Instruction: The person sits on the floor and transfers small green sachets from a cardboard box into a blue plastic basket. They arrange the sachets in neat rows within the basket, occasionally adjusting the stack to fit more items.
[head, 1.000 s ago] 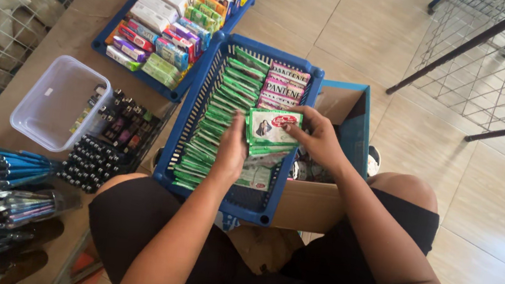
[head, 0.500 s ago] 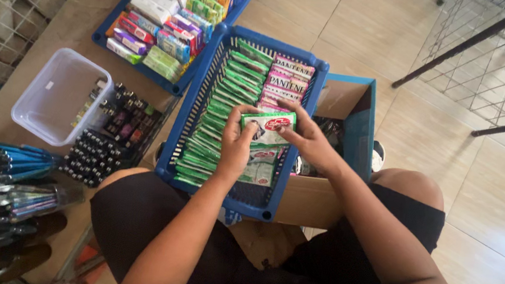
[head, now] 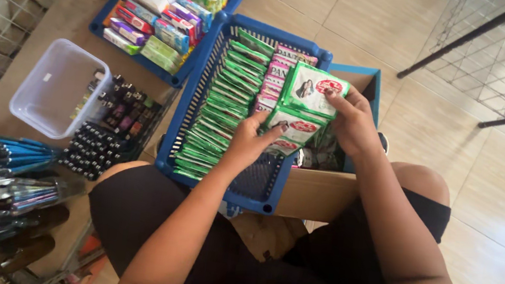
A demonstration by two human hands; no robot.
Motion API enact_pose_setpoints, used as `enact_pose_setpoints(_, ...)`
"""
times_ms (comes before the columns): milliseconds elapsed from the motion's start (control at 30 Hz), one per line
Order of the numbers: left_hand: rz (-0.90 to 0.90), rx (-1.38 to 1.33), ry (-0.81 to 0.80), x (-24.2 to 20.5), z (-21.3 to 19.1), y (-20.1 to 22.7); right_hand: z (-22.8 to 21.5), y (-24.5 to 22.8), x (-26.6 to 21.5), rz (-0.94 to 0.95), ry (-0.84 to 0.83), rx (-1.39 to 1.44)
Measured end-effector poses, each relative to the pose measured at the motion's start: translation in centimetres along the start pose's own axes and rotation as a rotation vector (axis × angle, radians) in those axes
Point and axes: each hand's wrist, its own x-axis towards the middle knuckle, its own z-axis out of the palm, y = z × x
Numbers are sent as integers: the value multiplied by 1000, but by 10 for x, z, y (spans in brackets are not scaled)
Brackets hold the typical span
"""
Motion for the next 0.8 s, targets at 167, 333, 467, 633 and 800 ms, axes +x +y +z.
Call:
enact_pose_setpoints(167,-73,173,-14,1,-8,-2,2,4,-8,-33,-12,61)
enact_pose_setpoints(333,-137,102,46,4,-8,-21,2,2,-2,-97,15,110)
enact_pose_setpoints(467,-169,-181,180,8,0,-52,10,15,-2,-80,47,-12)
enact_pose_setpoints(633,-182,-573,170,10,0,-67,24,32,-8,-85,-32,-250)
enact_pose_setpoints(800,-309,-782,93,11,-8,-45,32,29,-12,-123,-123,-399)
